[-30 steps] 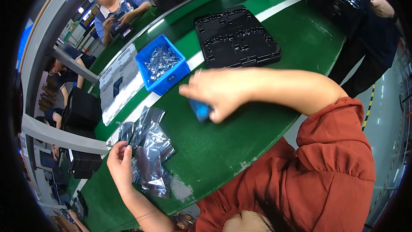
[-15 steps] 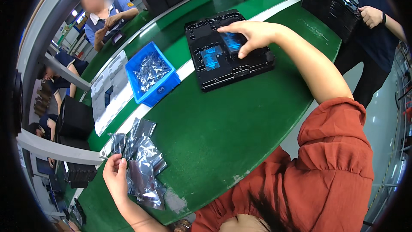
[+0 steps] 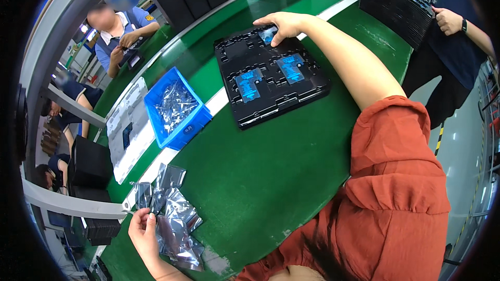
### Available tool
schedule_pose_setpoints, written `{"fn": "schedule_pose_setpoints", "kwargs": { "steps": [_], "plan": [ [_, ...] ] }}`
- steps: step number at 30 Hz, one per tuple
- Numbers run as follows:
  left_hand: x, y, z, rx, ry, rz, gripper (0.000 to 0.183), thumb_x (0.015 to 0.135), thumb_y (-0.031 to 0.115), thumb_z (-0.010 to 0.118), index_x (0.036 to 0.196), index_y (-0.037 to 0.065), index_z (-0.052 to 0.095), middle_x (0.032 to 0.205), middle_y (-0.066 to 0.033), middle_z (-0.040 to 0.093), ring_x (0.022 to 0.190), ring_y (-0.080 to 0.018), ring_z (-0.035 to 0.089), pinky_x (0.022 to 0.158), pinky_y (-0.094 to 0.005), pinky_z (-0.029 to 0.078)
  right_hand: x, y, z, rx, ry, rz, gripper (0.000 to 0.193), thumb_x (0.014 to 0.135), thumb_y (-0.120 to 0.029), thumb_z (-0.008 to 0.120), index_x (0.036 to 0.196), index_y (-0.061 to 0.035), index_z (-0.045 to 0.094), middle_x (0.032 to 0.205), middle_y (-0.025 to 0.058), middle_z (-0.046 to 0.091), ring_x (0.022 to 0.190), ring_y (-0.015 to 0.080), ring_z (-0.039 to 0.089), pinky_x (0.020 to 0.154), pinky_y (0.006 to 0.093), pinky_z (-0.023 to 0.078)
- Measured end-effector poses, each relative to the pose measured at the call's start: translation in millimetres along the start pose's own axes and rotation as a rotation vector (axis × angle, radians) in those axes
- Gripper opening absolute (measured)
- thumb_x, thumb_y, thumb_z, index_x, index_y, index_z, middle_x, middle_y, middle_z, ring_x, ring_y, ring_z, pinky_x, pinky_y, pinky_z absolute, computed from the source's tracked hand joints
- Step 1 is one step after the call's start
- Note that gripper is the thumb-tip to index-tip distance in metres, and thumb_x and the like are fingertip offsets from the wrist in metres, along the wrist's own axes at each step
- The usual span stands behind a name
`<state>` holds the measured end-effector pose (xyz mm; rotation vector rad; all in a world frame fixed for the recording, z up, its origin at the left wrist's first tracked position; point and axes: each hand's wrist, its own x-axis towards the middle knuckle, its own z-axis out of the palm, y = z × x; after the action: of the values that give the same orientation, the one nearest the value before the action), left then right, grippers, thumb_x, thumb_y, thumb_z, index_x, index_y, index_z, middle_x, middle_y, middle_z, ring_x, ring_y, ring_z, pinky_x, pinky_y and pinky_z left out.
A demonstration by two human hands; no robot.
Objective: The person repeatedly picks small blue circuit boards from a stack, places them into clear plastic bags, and sets the sealed bags on the table. They also handle stacks of black plastic trays, moving them aside and repositioning them on the green workbench.
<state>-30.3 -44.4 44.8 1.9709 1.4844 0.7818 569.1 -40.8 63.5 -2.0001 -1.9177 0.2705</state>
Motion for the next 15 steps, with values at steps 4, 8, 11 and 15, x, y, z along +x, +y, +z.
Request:
{"fn": "schedule_pose_setpoints", "kwargs": {
  "steps": [4,8,11,15],
  "plan": [
    [-2,4,2,0.002,0.018,0.006,0.02,0.079,0.004,0.066,0.097,-0.003,0.061,0.078,-0.0037,0.056,0.068,-0.0098,0.051,0.061,-0.0224,0.044,33,-27,14,-0.107,0.143,-0.068,0.066,0.069,-0.012,0.073,0.13,-0.0085,0.049,0.131,0.0128,0.049,0.123,0.0296,0.044,0.105,0.0391,0.035],
    [-2,9,6,0.07,0.043,0.065,0.022,0.076,0.005,0.067,0.095,-0.002,0.062,0.076,-0.0058,0.058,0.066,-0.0123,0.053,0.059,-0.0248,0.044,67,-133,39,-0.101,0.2,-0.469,0.04,0.076,-0.015,0.067,0.114,-0.0029,0.059,0.118,0.0138,0.057,0.114,0.03,0.051,0.099,0.0398,0.039],
    [-6,18,4,0.1,0.028,0.029,0.022,0.075,0.008,0.069,0.095,0.001,0.063,0.076,-0.0071,0.059,0.065,-0.0153,0.055,0.057,-0.0277,0.044,95,-228,70,-0.055,0.097,-0.702,0.037,0.077,-0.015,0.063,0.111,-0.0013,0.061,0.111,0.0149,0.06,0.11,0.0315,0.054,0.095,0.0405,0.042],
    [-12,29,1,0.208,-0.04,0.074,0.028,0.075,0.014,0.071,0.097,0.0,0.063,0.08,-0.013,0.061,0.07,-0.0249,0.06,0.066,-0.0348,0.048,145,-328,127,-0.267,-0.167,-0.62,0.043,0.074,-0.02,0.065,0.111,-0.0001,0.061,0.111,0.0184,0.061,0.106,0.0326,0.056,0.091,0.0402,0.044]
  ]
}}
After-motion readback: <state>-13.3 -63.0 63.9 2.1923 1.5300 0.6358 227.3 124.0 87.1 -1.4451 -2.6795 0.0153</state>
